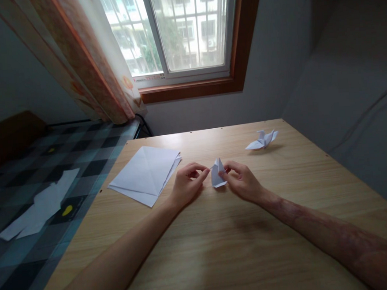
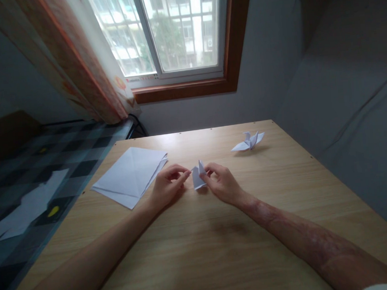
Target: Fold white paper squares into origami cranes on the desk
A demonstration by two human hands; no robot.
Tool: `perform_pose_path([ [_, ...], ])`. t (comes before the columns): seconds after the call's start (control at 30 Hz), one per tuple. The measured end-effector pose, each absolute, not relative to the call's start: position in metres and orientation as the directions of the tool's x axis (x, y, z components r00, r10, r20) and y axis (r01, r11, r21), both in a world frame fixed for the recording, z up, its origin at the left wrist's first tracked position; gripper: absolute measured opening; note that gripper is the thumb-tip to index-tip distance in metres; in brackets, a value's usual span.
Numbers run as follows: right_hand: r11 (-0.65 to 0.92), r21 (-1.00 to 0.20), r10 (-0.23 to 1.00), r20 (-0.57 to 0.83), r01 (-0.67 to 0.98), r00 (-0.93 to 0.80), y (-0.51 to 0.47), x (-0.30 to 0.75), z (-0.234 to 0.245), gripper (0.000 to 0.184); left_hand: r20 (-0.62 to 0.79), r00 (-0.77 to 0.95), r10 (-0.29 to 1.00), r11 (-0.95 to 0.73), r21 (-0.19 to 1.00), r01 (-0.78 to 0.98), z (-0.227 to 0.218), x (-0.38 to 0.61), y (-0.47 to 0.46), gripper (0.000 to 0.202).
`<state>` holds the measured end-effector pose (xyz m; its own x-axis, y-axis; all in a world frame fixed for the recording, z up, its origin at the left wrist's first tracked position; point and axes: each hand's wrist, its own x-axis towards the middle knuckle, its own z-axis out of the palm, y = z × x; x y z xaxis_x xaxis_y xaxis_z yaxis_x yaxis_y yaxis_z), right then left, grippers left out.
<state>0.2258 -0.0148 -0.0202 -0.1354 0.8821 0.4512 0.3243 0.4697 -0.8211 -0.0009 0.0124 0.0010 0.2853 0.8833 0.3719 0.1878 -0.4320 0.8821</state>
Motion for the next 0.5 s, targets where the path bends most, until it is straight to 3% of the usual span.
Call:
perform_pose_path([
  [0.5, 0.475, -0.815, 0.88, 0.446, 0.333, -0.164, -0.0168, 0.2257, -0.0178, 0.016, 0.373, 0.322, 0.87, -0.44, 0.883, 0.164, 0.0022, -0.0005, 0.0126, 0.025],
])
